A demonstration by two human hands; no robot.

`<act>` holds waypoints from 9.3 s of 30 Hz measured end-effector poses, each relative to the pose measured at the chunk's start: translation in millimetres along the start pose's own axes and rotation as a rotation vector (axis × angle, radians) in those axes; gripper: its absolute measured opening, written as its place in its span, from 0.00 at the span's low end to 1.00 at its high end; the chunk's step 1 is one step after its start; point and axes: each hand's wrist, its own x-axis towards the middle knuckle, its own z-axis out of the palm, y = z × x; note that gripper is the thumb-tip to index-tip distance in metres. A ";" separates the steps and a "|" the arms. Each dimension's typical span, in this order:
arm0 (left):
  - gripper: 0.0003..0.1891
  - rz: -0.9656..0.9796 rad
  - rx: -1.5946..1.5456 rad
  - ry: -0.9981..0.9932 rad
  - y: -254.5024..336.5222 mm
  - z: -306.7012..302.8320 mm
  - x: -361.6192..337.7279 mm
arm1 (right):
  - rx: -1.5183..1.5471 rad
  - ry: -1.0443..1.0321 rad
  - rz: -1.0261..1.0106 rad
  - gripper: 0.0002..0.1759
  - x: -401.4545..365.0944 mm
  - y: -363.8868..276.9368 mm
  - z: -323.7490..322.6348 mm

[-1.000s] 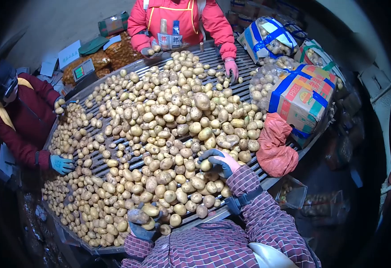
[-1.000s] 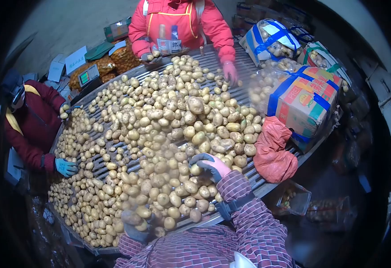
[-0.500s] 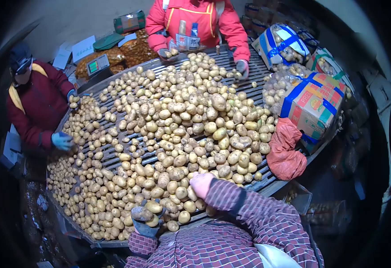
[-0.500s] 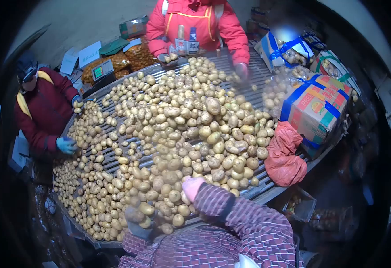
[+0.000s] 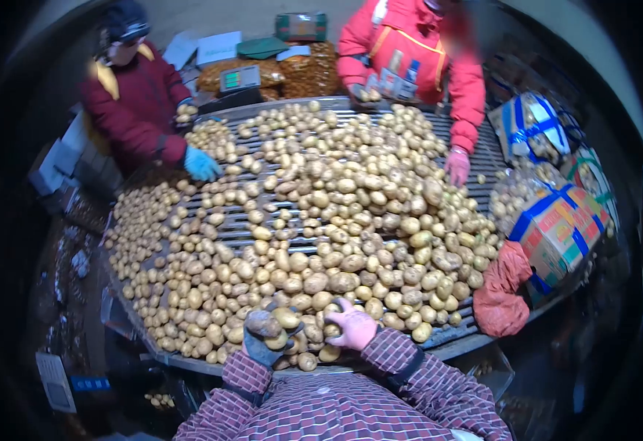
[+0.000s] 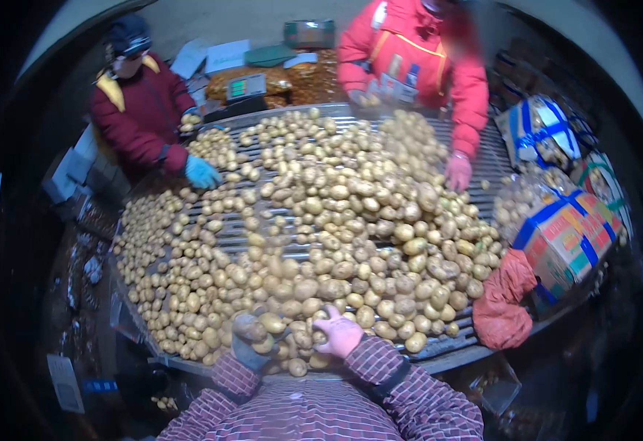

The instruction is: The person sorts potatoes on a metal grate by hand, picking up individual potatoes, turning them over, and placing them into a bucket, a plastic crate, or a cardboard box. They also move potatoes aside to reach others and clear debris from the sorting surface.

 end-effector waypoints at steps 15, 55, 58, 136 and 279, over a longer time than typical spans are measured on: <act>0.22 0.295 -0.280 0.257 47.2 -122.3 -90.1 | 1.822 -0.157 0.363 0.28 6.2 -42.5 34.2; 0.25 0.497 0.932 0.998 215.8 -340.5 -64.8 | 0.259 0.908 0.541 0.23 -5.2 -46.0 100.5; 0.25 0.465 0.820 0.419 148.8 -264.5 15.5 | -0.131 0.801 0.616 0.31 -36.9 -65.1 103.4; 0.25 -0.240 0.667 -0.420 -1.0 16.5 -16.8 | 0.130 0.914 0.803 0.34 -103.9 73.0 0.7; 0.25 0.394 -0.014 1.224 265.8 -509.7 -161.4 | 0.578 0.681 0.456 0.19 48.5 -55.3 89.5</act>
